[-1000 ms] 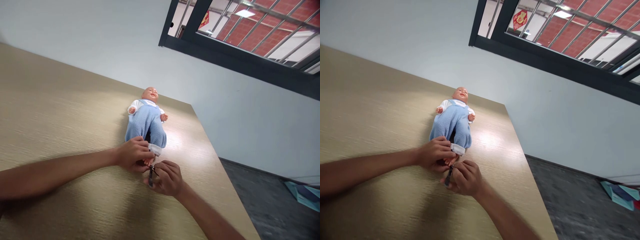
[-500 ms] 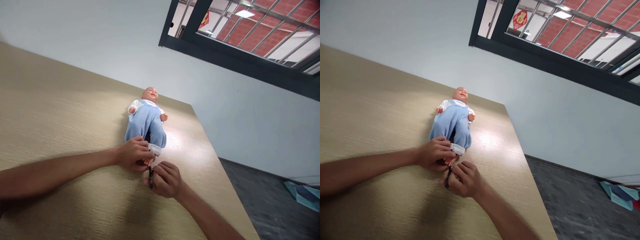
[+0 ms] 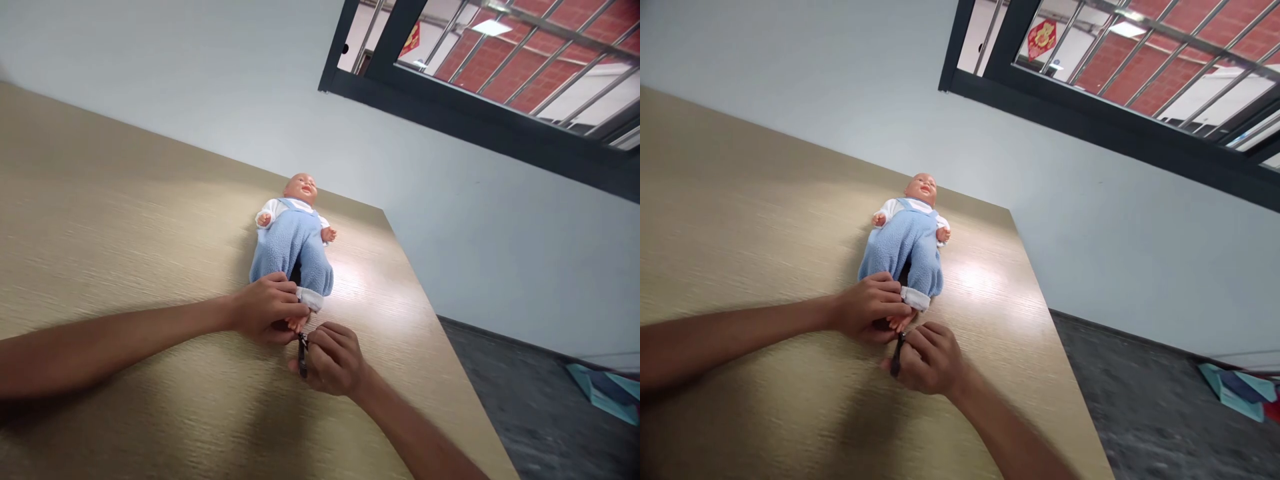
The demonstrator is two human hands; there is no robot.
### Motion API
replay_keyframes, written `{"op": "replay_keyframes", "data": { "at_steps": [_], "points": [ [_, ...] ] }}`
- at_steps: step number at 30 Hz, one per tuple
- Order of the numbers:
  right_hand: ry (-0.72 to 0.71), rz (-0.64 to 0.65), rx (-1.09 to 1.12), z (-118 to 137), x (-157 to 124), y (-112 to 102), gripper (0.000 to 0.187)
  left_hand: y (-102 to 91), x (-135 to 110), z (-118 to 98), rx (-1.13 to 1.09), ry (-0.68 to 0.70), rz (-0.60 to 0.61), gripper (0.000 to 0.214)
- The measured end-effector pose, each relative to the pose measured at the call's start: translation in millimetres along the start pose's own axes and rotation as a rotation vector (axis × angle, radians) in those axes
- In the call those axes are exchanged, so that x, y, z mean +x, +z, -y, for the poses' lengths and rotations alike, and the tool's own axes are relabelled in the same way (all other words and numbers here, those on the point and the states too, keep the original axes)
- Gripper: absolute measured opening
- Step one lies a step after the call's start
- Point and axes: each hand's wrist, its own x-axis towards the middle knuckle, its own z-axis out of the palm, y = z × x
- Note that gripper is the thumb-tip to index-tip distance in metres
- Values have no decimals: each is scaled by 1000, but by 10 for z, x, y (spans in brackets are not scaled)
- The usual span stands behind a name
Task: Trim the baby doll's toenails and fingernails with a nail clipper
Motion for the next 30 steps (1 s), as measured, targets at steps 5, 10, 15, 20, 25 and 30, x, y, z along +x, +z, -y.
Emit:
{"op": "replay_keyframes", "data": {
  "at_steps": [5, 10, 15, 20, 25, 30],
  "points": [
    [67, -91, 22, -4, 10, 8, 23, -17, 10, -8, 3, -6, 3, 14],
    [72, -63, 33, -6, 9, 3, 23, -31, 19, -19, -10, -8, 9, 12],
    [78, -62, 38, -6, 19, 4, 24, -14, 12, -9, -13, -11, 6, 13],
    [72, -67, 36, -12, 15, 11, 24, 1, 3, -1, -7, -6, -1, 16],
    [76, -53, 35, -14, 5, 7, 25, -11, 9, -9, 5, -4, 5, 14],
    [47, -30, 92, -16, 32, -2, 18, -17, 15, -9, 3, -6, -8, 13]
  ]
}}
